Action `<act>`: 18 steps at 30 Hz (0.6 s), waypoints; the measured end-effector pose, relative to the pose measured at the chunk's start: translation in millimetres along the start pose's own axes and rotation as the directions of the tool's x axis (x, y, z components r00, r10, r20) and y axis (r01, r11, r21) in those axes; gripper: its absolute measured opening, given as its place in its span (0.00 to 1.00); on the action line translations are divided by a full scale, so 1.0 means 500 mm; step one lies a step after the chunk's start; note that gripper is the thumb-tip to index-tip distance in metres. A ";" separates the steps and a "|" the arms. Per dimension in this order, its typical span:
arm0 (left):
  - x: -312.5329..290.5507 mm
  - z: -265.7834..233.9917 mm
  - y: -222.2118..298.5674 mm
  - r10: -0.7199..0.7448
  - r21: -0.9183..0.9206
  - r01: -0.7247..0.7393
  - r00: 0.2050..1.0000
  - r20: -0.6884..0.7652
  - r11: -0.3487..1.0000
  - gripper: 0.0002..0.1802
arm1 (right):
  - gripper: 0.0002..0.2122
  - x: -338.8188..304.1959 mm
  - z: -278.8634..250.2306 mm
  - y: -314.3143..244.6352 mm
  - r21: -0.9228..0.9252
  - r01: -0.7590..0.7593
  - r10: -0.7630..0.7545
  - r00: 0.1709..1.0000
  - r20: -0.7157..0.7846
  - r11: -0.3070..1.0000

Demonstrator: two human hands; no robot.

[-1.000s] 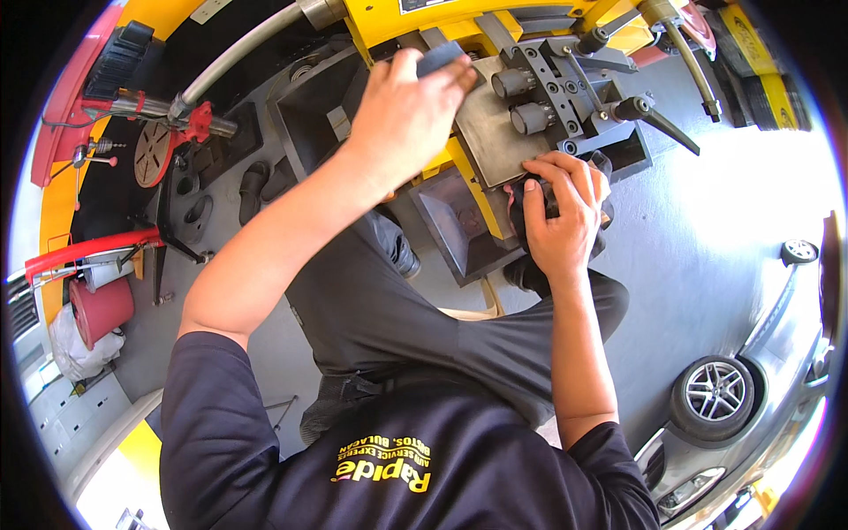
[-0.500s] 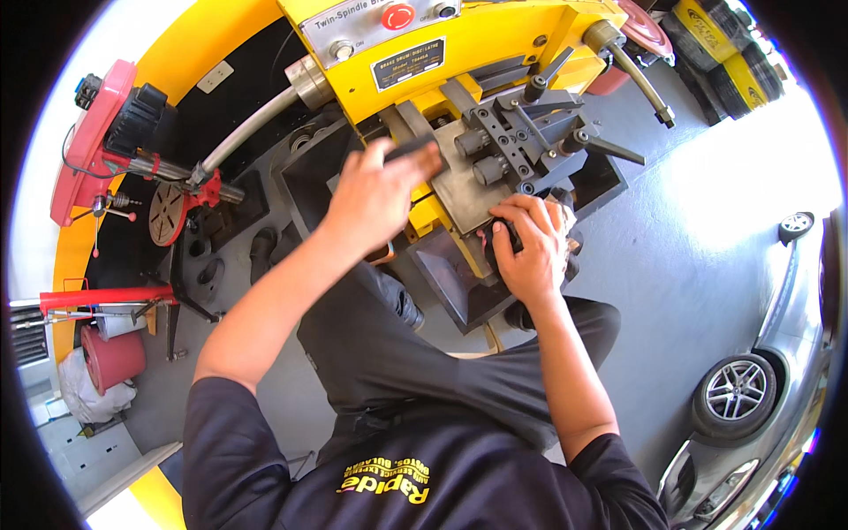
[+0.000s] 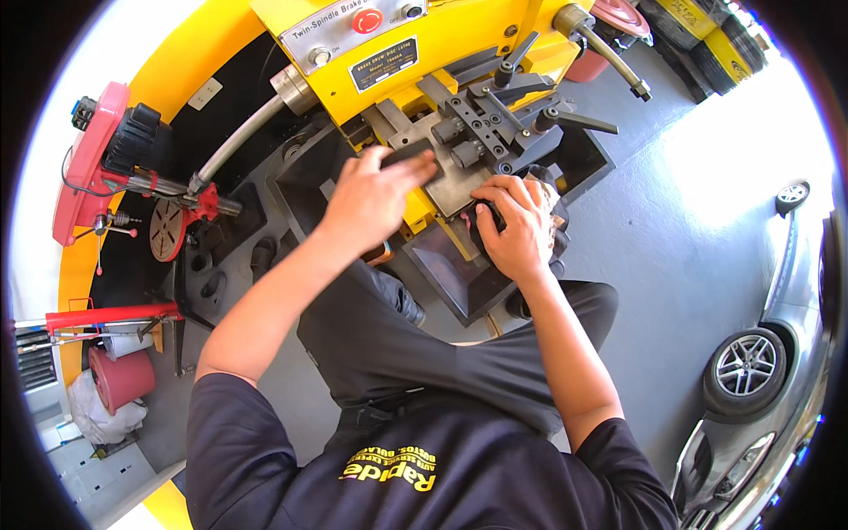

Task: The person cleans a yellow brake lathe by applying liquid from a bottle onto a sponge and scrubbing various surfaces. They then use a cloth to wipe the machine, repeating the scrubbing and wiping actions across different parts of the equipment.

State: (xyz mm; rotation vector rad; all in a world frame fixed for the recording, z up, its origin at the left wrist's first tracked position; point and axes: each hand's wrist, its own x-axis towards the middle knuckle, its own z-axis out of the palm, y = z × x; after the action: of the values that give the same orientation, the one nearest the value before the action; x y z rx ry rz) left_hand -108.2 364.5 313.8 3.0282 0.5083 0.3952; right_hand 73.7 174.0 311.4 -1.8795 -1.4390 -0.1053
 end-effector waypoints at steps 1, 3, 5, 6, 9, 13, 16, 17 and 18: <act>0.008 0.000 -0.025 -0.036 0.004 0.036 0.999 -0.002 0.999 0.27 | 0.07 0.002 -0.001 0.002 -0.001 -0.002 0.002 1.000 -0.010 1.000; 0.048 -0.004 -0.040 -0.082 0.026 0.082 0.997 -0.003 0.996 0.32 | 0.07 -0.002 -0.002 0.007 0.002 -0.015 0.015 1.000 -0.020 1.000; 0.036 0.021 0.008 0.020 0.117 -0.009 0.996 -0.091 0.993 0.31 | 0.07 -0.005 -0.015 0.015 0.019 0.001 -0.001 1.000 -0.021 1.000; 0.021 0.003 0.043 0.006 0.028 -0.006 1.000 -0.017 1.000 0.32 | 0.07 -0.005 -0.029 0.013 0.016 0.002 -0.002 1.000 -0.023 1.000; -0.009 0.013 0.012 0.011 0.002 -0.011 1.000 -0.011 1.000 0.32 | 0.08 0.010 -0.082 -0.053 0.113 0.027 -0.031 0.999 0.033 0.993; 0.031 0.013 0.004 -0.163 0.116 0.168 0.985 -0.048 0.979 0.31 | 0.11 0.042 -0.122 -0.170 0.369 0.141 -0.264 0.914 0.307 0.918; 0.070 0.042 0.036 -0.229 0.102 0.229 0.973 -0.012 0.968 0.18 | 0.12 0.038 -0.107 -0.151 0.363 -0.007 -0.146 0.909 0.391 0.932; 0.074 0.052 0.047 -0.258 0.072 0.257 0.966 0.007 0.964 0.15 | 0.12 0.038 -0.090 -0.131 0.358 -0.121 -0.044 0.907 0.419 0.926; 0.083 0.069 0.061 -0.285 0.032 0.284 0.958 0.017 0.958 0.12 | 0.13 0.034 -0.076 -0.102 0.345 -0.229 0.056 0.893 0.447 0.910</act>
State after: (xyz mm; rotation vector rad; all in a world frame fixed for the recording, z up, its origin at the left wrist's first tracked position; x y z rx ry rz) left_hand -51.8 349.2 293.0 2.9182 0.9402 0.3397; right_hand 49.9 169.0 372.8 -1.7239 -1.4569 0.6669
